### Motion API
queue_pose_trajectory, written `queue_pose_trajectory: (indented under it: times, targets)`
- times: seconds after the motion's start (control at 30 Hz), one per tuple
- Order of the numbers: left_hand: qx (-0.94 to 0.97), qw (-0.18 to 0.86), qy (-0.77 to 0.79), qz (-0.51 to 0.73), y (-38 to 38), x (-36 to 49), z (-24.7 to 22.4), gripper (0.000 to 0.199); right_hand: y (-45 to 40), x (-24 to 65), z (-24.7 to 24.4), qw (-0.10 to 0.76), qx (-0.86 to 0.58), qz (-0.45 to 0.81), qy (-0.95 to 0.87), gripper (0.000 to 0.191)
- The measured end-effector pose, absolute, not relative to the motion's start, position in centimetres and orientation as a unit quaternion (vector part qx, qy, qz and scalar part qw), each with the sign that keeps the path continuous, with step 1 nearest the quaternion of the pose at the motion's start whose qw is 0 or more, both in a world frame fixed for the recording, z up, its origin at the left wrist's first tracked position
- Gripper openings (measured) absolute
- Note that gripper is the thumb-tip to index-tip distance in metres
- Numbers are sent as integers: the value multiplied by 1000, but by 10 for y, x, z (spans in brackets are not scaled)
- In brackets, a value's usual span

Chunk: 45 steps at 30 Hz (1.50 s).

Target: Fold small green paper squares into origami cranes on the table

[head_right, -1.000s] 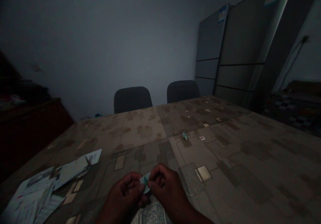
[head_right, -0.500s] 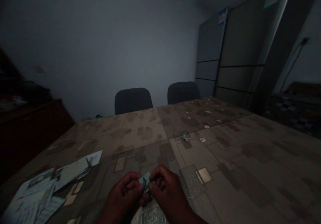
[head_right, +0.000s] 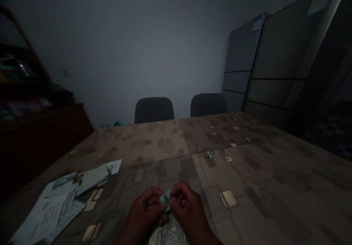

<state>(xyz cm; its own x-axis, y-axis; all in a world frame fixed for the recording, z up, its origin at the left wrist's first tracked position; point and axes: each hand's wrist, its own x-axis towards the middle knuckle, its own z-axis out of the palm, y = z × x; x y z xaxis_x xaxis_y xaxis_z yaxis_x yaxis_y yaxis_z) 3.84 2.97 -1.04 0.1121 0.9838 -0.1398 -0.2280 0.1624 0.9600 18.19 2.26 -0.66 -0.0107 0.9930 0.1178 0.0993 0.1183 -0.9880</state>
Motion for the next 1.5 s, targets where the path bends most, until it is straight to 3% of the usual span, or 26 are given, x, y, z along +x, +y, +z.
queue_pose_trajectory:
  times: [0.63,0.93,1.5]
  targets:
    - [461,589,455,484,29,43,-16,29,26,183,-12,521,-459,499,-519,22]
    - [475,630,451,417,32,40,-11,24,28,186,-11,550,-437,500,-507,27]
    - [469,628,476,400,30,37,-12,32,26,184,-5,516,-462,498,-521,16]
